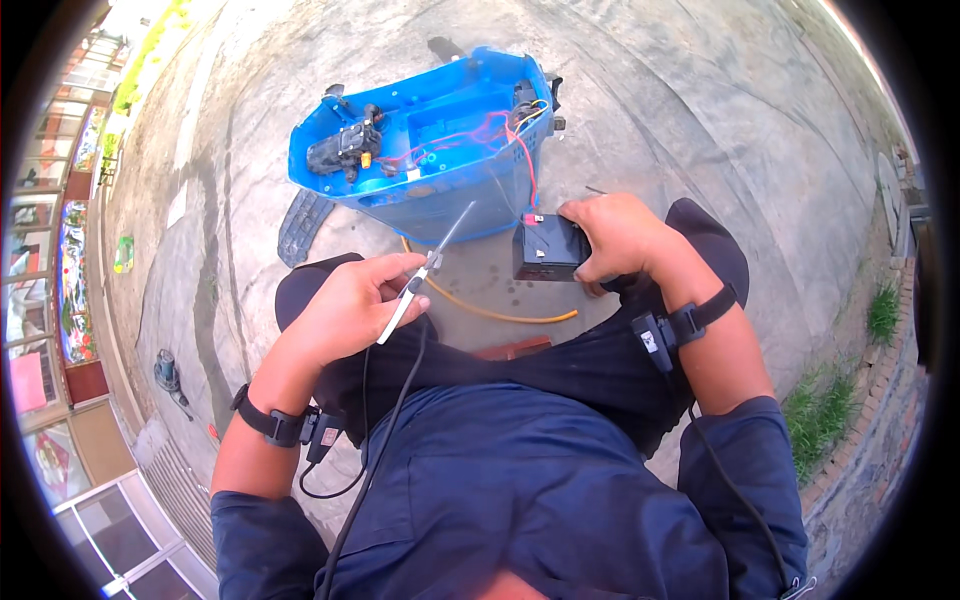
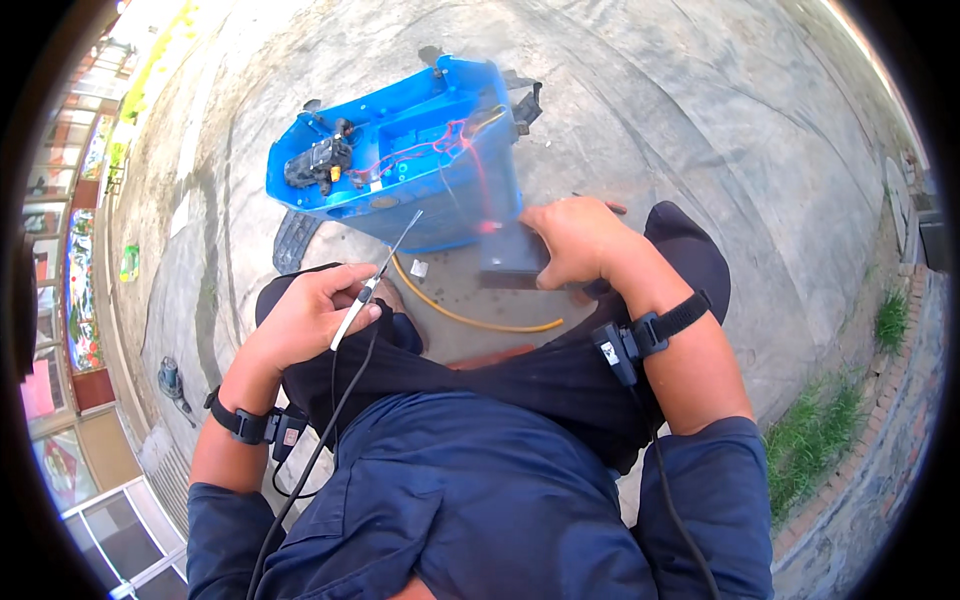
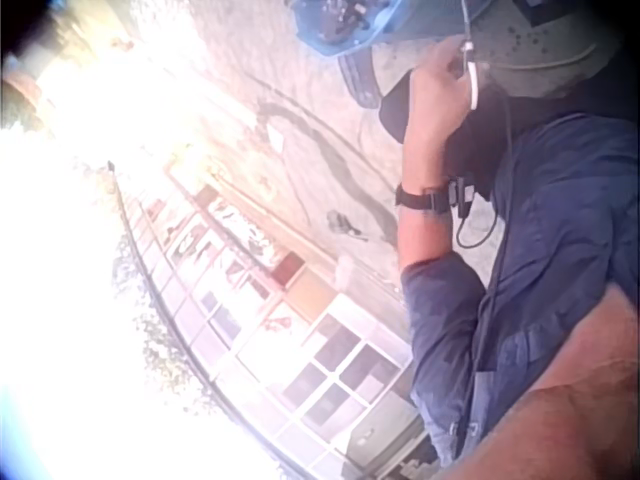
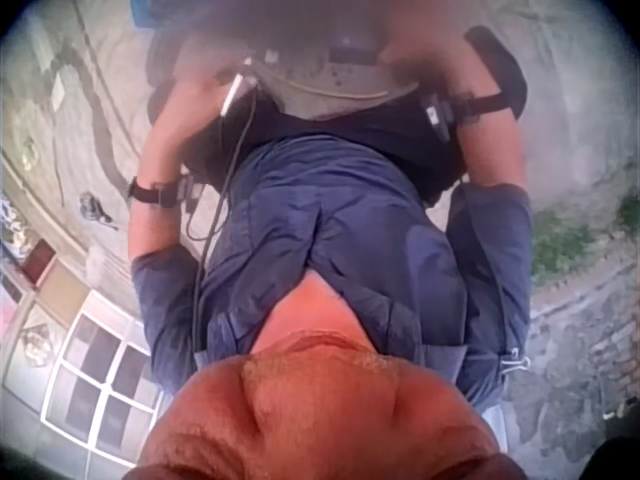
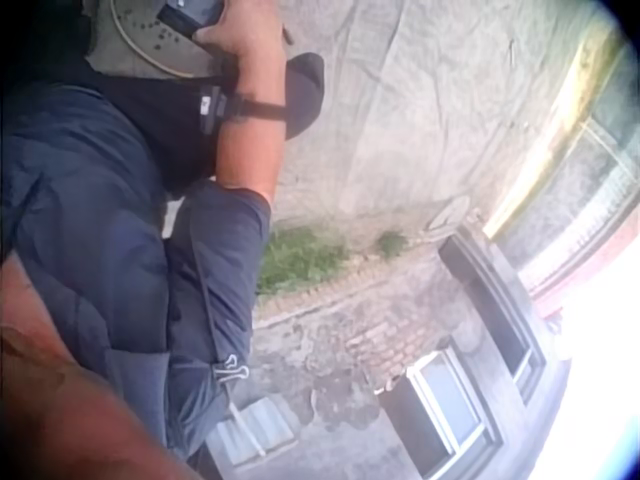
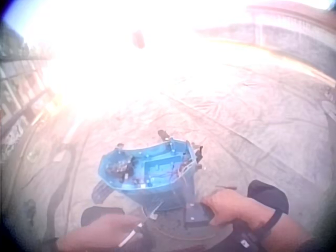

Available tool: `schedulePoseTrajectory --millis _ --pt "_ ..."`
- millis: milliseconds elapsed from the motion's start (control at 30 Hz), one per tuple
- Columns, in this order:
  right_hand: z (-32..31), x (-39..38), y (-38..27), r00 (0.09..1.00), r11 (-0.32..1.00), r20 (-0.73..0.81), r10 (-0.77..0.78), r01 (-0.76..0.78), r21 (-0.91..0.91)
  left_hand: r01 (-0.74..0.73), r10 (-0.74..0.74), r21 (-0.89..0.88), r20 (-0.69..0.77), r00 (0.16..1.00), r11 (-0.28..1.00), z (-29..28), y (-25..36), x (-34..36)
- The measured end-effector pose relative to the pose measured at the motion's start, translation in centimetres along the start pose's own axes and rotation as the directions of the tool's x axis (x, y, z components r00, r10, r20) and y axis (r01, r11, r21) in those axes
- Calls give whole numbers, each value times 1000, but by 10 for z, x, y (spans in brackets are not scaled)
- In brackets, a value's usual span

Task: The person connects electrical wires from a lead-acid battery to a pump and control circuit inside the blue plastic base of a sprayer. They use scissors to trim a wire before positioning the battery inside its compartment.

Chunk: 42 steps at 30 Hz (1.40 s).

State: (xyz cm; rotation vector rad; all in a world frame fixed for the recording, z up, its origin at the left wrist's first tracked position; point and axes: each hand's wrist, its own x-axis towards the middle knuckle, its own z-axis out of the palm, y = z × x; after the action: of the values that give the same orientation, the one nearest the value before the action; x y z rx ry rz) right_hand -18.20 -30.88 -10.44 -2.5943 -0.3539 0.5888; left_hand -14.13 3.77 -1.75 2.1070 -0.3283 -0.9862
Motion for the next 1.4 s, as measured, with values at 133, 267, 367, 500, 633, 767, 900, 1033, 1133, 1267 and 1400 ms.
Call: schedulePoseTrajectory --millis 133,267,367,500,633,767,900,1033,1133,1267,1400 --pt "3 1 3 999 1000 -26 -28 27 -13 -91 90 178 14 996 980 -13 6 16" --pt "2 -1 3 1000 1000 -25 -18 17 -18 -118 115 360 30 993 925 -25 29 27" --pt "-2 -1 -1 1000 1000 20 14 -14 -19 -163 151 484 64 986 860 -28 37 32" --pt "-1 -1 -1 1000 1000 8 7 -7 15 -142 126 276 72 989 951 -35 29 40" --pt "-2 -1 -2 1000 1000 10 11 -11 -1 -50 55 -105 51 997 993 -36 30 42" --pt "0 -1 -1 1000 1000 -12 7 -7 -12 -229 230 23 -41 972 973 -38 26 42" --pt "-1 -1 0 1000 1000 -10 -10 10 13 -186 191 -107 35 981 977 -52 48 33" --pt "-2 -2 -2 1000 1000 2 -11 11 6 -166 169 187 1 986 968 -46 24 42" --pt "-3 0 -2 1000 1000 0 -9 9 5 -152 158 434 21 987 888 -31 15 48" --pt "-1 0 -1 1000 1000 10 10 -10 -19 -233 241 575 63 968 785 -8 5 55" --pt "-4 -1 -4 1000 1000 24 6 -6 -9 -281 308 606 62 949 744 6 0 66"
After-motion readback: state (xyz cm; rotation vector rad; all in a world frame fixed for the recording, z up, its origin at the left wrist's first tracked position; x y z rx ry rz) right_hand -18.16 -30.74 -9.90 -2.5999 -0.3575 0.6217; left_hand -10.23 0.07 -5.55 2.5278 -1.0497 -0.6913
